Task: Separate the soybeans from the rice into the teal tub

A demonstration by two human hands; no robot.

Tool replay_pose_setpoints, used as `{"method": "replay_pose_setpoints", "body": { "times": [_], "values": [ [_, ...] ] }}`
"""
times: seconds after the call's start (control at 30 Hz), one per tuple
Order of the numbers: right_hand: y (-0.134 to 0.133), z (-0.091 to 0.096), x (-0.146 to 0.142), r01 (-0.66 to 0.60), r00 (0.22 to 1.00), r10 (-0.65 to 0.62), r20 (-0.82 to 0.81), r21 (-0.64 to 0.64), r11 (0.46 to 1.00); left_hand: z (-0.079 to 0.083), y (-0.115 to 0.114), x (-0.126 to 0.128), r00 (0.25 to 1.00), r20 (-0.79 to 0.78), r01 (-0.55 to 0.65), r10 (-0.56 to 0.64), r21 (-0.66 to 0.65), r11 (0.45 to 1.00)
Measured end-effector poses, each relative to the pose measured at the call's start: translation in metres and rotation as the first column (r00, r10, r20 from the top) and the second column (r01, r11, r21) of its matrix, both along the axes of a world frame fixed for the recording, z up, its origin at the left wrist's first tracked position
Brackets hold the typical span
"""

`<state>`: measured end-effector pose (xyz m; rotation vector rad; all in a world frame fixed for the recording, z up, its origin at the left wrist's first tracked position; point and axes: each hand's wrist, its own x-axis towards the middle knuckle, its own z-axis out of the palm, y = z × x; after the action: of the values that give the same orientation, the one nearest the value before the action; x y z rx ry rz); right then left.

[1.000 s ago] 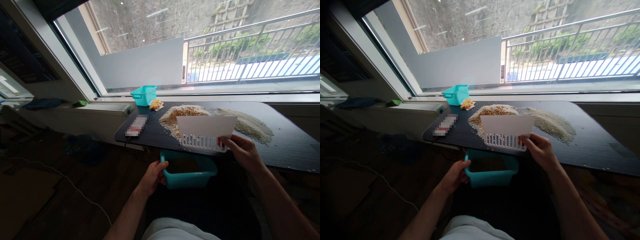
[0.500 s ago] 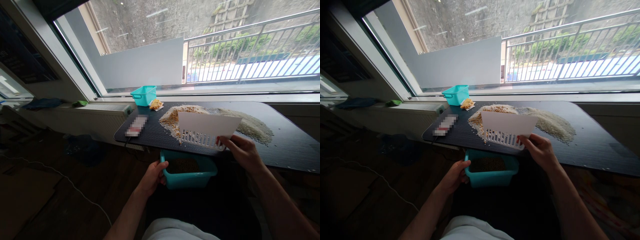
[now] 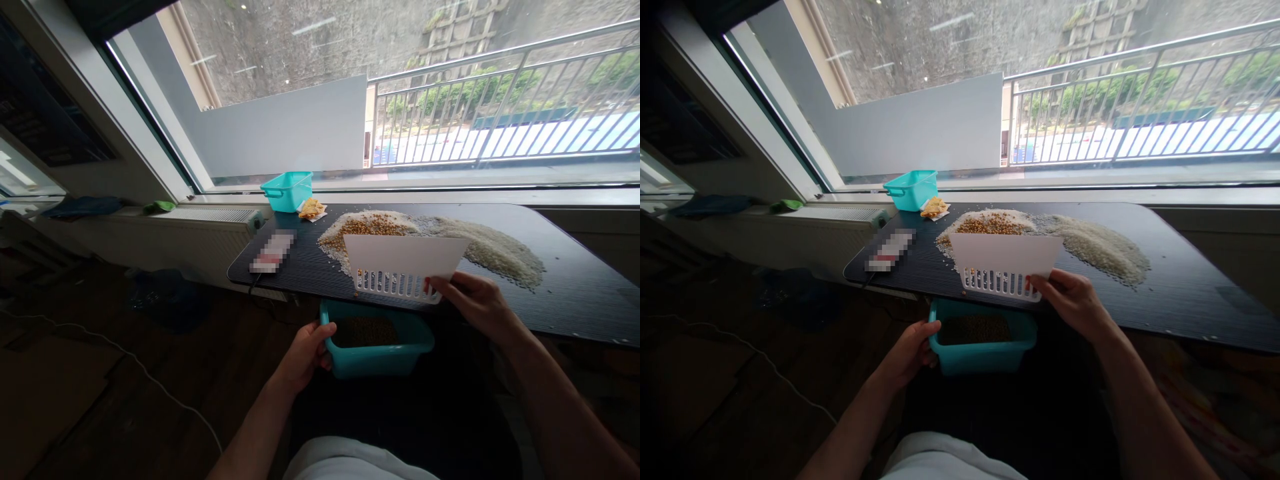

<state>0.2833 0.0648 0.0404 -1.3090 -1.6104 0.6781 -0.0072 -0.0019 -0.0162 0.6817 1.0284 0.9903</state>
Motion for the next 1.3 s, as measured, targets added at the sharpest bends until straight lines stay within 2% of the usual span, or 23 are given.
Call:
{"method": "replay_pose_setpoints", "body": {
  "times": [0.17, 0.43, 0.63, 0.73, 0.97, 1.17, 1.3],
  "values": [
    [-0.001, 0.003, -0.002, -0.008, 1.0, 0.009, -0.011, 0.02, 1.0, -0.001, 0.0, 0.0, 1.0, 0.002, -0.001, 0.001, 0.002, 1.0],
    [0.002, 0.001, 0.0, -0.074, 0.997, 0.075, 0.026, -0.052, 0.996, -0.004, 0.0, -0.001, 1.0, 0.02, 0.001, -0.001, 0.001, 1.0],
    [-0.006, -0.006, -0.007, 0.097, 0.991, -0.103, 0.088, 0.078, 0.992, -0.006, 0.001, -0.002, 1.0, 0.009, 0.006, -0.006, -0.002, 1.0],
    [-0.015, -0.009, -0.006, 0.153, 0.981, -0.163, 0.105, 0.099, 0.983, -0.004, 0.001, -0.001, 1.0, 0.0, -0.002, 0.002, -0.003, 1.0],
    [-0.023, -0.012, 0.011, 0.35, 0.927, -0.364, 0.093, 0.138, 0.927, 0.001, -0.001, 0.001, 1.0, -0.004, -0.016, 0.016, -0.005, 1.0],
    [-0.009, -0.003, 0.013, 0.384, 0.922, -0.386, 0.025, 0.054, 0.922, 0.001, -0.001, 0.0, 1.0, 0.008, -0.012, 0.012, -0.006, 1.0],
    [0.009, 0.002, 0.004, 0.351, 0.936, -0.351, 0.009, 0.041, 0.936, 0.0, -0.001, 0.0, 1.0, 0.005, -0.01, 0.01, -0.006, 1.0]
  ]
}}
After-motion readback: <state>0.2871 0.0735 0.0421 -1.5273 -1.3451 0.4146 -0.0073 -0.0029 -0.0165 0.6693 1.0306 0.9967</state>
